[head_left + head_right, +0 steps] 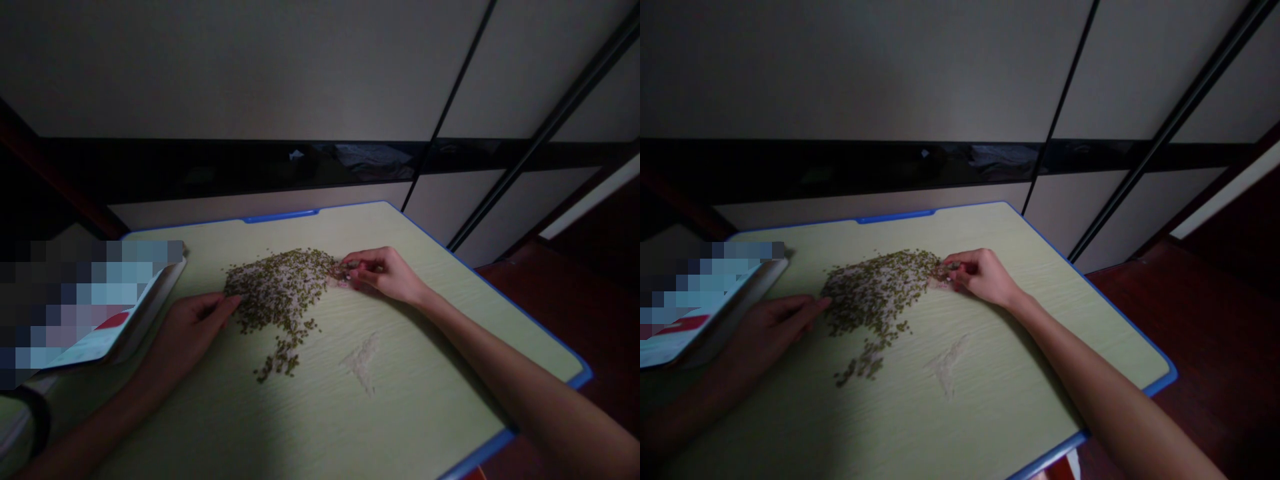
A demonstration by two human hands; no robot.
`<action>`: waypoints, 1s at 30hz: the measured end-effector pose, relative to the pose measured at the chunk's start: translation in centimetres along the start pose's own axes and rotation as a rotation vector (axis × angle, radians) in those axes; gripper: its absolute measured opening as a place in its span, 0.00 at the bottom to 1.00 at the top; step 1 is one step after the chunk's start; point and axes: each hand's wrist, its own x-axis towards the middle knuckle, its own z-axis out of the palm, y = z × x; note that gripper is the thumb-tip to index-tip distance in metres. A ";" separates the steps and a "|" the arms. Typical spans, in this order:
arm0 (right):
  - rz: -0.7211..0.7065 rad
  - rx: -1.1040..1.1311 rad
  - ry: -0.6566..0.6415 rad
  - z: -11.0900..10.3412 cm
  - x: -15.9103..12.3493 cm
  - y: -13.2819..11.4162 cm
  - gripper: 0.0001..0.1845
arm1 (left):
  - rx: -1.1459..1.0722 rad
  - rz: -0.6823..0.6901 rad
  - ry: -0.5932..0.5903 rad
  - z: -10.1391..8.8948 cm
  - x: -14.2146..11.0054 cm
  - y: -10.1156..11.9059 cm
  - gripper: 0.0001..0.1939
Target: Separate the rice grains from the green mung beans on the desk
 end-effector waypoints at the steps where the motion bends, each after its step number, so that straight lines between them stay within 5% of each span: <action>1: -0.005 0.004 -0.022 -0.1 0.0 -0.1 0.16 | 0.001 0.004 0.001 0.0 0.0 0.0 0.20; 12: 0.007 0.054 -0.137 -0.3 -0.4 -0.9 0.17 | 0.012 0.021 -0.010 0.0 0.0 -0.3 0.19; 30: 0.042 -0.011 -0.009 0.1 -0.4 -1.1 0.16 | -0.005 -0.016 -0.014 -0.1 -0.2 0.3 0.19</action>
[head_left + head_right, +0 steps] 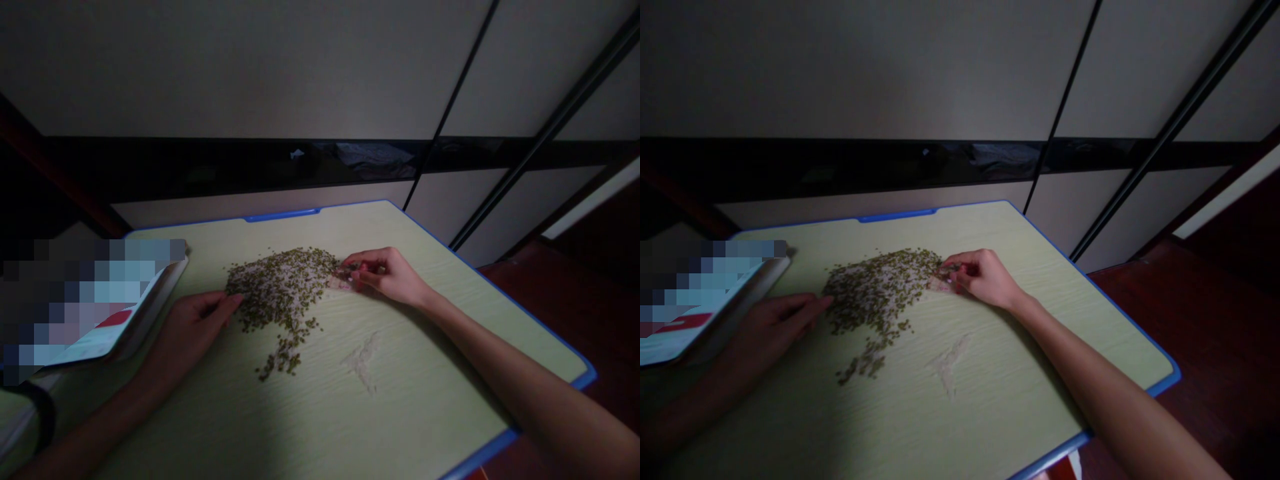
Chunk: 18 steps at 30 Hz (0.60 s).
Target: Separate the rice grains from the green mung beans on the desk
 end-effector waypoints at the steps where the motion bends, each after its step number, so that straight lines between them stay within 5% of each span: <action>1: 0.002 0.001 0.007 0.0 0.0 0.1 0.16 | -0.004 0.002 0.007 0.0 0.0 0.0 0.19; 12: -0.017 0.013 -0.018 0.2 0.1 0.4 0.17 | 0.005 0.005 -0.004 0.0 0.1 -0.2 0.19; 18: -0.006 -0.032 0.072 0.1 0.2 0.7 0.15 | 0.029 -0.006 -0.004 0.0 0.1 -0.1 0.20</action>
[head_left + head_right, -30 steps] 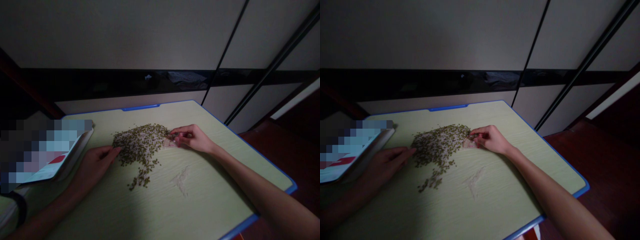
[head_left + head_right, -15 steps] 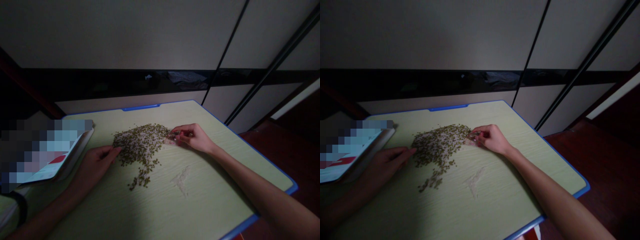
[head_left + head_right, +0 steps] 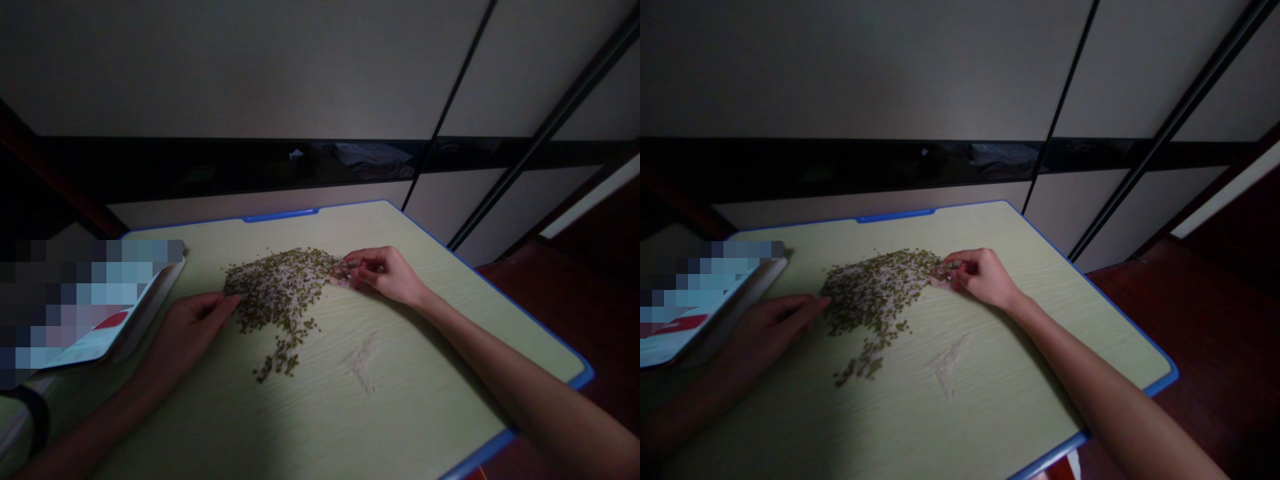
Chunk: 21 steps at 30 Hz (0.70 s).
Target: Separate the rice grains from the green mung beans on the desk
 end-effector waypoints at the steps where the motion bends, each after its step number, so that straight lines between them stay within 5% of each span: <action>1: 0.001 -0.004 0.006 0.0 0.0 0.0 0.15 | 0.001 0.000 0.000 0.0 0.0 0.0 0.19; 14: 0.003 0.033 -0.063 0.3 -0.1 -0.2 0.16 | 0.002 0.019 0.010 -0.1 0.1 -0.3 0.19; 21: 0.027 -0.017 0.012 0.1 0.1 0.0 0.16 | -0.008 0.007 0.001 0.0 0.1 -0.2 0.19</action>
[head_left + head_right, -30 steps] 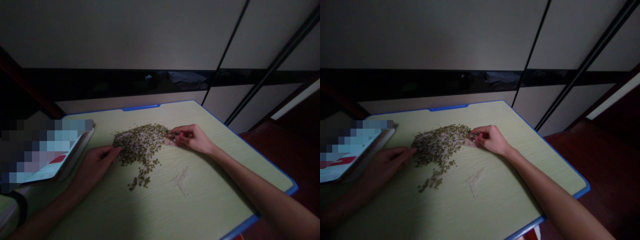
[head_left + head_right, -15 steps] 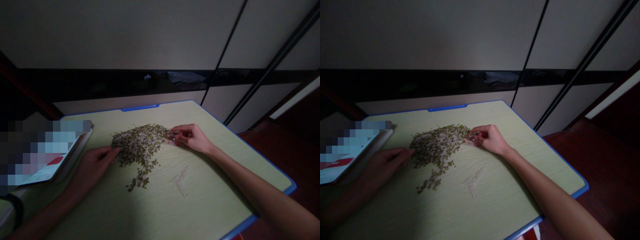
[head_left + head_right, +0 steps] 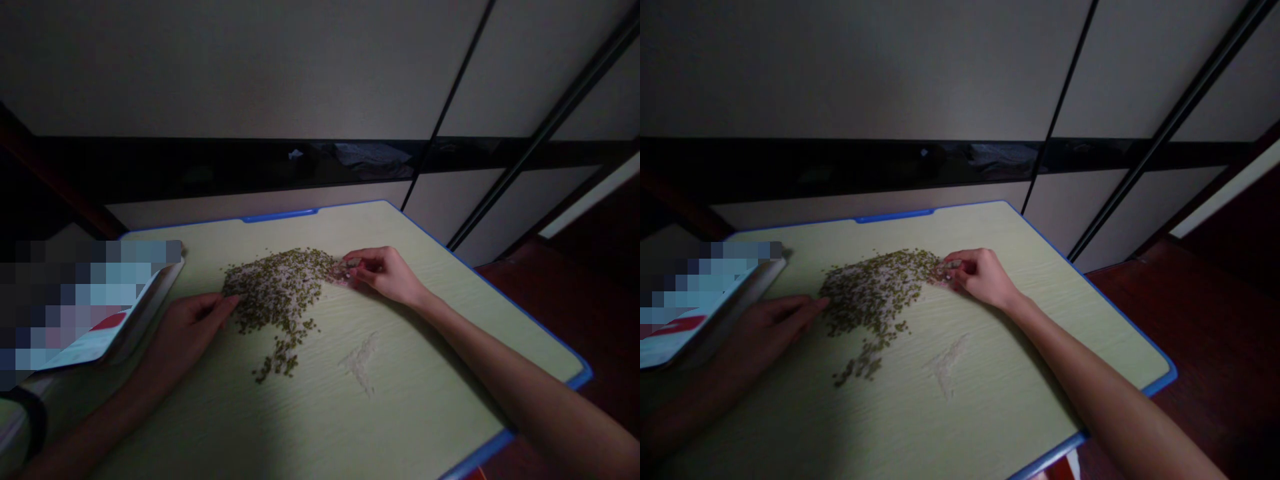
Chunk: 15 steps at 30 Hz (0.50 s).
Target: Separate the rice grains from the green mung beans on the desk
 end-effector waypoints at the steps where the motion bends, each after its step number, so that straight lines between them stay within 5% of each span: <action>1: 0.007 -0.002 0.010 -0.1 0.0 -0.1 0.16 | -0.006 0.001 0.005 0.0 0.0 0.0 0.19; 15: -0.023 0.003 0.011 0.5 0.3 0.3 0.17 | 0.022 0.001 0.001 -0.1 0.0 0.3 0.19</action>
